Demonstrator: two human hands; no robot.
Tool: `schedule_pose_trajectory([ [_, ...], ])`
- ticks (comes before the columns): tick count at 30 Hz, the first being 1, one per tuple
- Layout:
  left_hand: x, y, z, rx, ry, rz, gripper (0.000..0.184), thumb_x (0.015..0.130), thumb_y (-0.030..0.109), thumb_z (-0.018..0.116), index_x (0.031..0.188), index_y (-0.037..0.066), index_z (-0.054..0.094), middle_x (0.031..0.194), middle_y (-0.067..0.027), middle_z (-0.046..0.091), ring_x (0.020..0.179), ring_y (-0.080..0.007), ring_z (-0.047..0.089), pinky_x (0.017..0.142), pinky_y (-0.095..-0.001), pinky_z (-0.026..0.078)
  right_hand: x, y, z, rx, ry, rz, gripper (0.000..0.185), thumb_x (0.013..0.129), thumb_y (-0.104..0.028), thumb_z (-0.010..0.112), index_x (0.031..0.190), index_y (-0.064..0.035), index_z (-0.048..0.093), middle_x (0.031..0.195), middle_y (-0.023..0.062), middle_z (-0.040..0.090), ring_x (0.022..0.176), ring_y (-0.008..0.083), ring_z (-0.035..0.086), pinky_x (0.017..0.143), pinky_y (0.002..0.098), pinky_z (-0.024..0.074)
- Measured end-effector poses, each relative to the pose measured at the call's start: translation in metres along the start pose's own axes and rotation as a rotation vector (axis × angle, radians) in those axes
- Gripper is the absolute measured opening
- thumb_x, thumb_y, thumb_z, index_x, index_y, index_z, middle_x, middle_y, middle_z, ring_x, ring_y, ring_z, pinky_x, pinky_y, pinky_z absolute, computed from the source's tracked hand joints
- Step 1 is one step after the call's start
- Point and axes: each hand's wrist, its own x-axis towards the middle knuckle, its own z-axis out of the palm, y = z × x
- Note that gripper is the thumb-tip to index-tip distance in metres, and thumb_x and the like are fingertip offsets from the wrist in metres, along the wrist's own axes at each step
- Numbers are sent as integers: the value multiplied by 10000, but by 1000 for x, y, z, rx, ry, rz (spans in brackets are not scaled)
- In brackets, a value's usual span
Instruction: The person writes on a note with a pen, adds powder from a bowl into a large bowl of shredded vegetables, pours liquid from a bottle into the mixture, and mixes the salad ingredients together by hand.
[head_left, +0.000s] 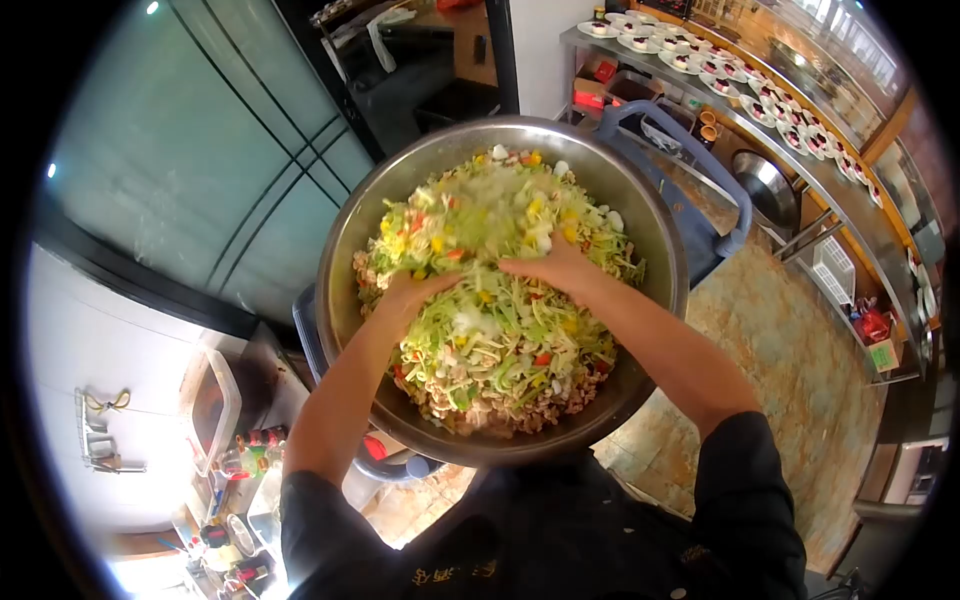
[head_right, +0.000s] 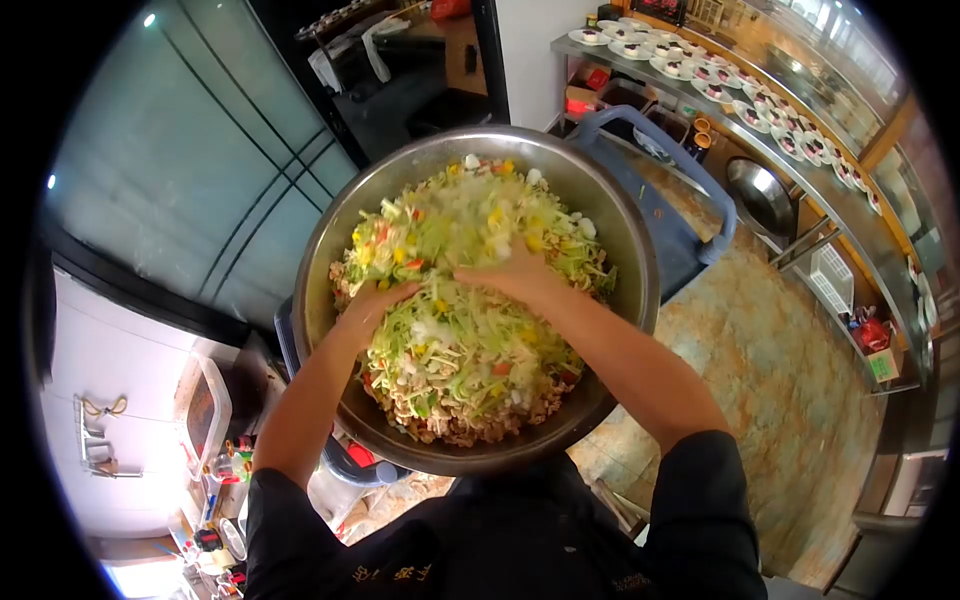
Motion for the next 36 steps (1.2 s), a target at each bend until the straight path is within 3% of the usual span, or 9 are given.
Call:
schedule_pose_trajectory([
  [4,2,42,16,185,-68,305,698,787,166,808,1357,-61,476,1113,-174,682,915,-233,673,794,-351,543,0,-57,10,-109,32,-291,1249,621,-475,900,1536,39,223,1437,331,429,1331,409,470,1097,475,407],
  [7,10,48,-1,302,73,377,668,790,144,782,1355,-47,479,1109,-179,676,918,-227,661,782,-373,537,-18,-100,-24,-192,-200,-35,1139,685,-373,868,1544,15,228,1421,291,474,1315,377,494,1056,466,441],
  [13,-36,9,-53,407,2,-87,1226,744,355,869,1601,88,34,1503,-273,417,1421,-370,383,1185,-480,274,-38,-20,-98,-217,-345,349,1052,789,-326,828,1574,-38,190,1522,267,385,1384,369,418,1074,503,413],
  [18,12,-48,-20,68,-277,-80,1043,780,278,852,1503,-88,196,1367,-285,529,1222,-400,565,1129,-565,372,-22,7,-31,17,-441,503,842,817,-242,816,1465,34,354,1359,212,544,1307,321,494,1088,519,416],
  [21,-14,3,4,-99,-118,-198,896,830,167,796,1509,-12,240,1440,-269,467,1373,-394,420,1149,-582,281,-14,26,-30,422,-520,334,638,837,-183,791,1355,33,486,1267,173,599,1193,291,575,997,455,503],
  [29,40,66,34,-144,-93,130,674,807,112,786,1352,-94,446,1161,-208,641,1092,-305,631,869,-445,549,49,-22,-46,321,-420,80,420,828,-212,799,1162,-12,638,1011,89,686,859,216,665,641,363,525],
  [31,53,90,28,95,36,76,556,837,134,739,1313,-52,521,998,-155,656,932,-281,644,804,-431,550,65,-35,-55,325,-347,116,385,820,-239,811,1099,-20,661,935,88,690,787,205,659,590,347,496],
  [32,60,106,28,12,89,92,533,850,155,726,1311,-34,535,977,-144,650,901,-275,641,780,-427,550,68,-52,-67,448,-404,46,485,880,-261,760,1258,-8,590,1185,97,651,1086,226,627,891,407,535],
  [36,83,115,-19,992,94,407,571,894,360,710,1340,33,570,1130,-177,659,873,-273,629,765,-474,541,119,-54,-127,179,-487,-63,554,899,-121,685,1401,-64,456,1340,132,556,1133,277,617,836,488,557],
])
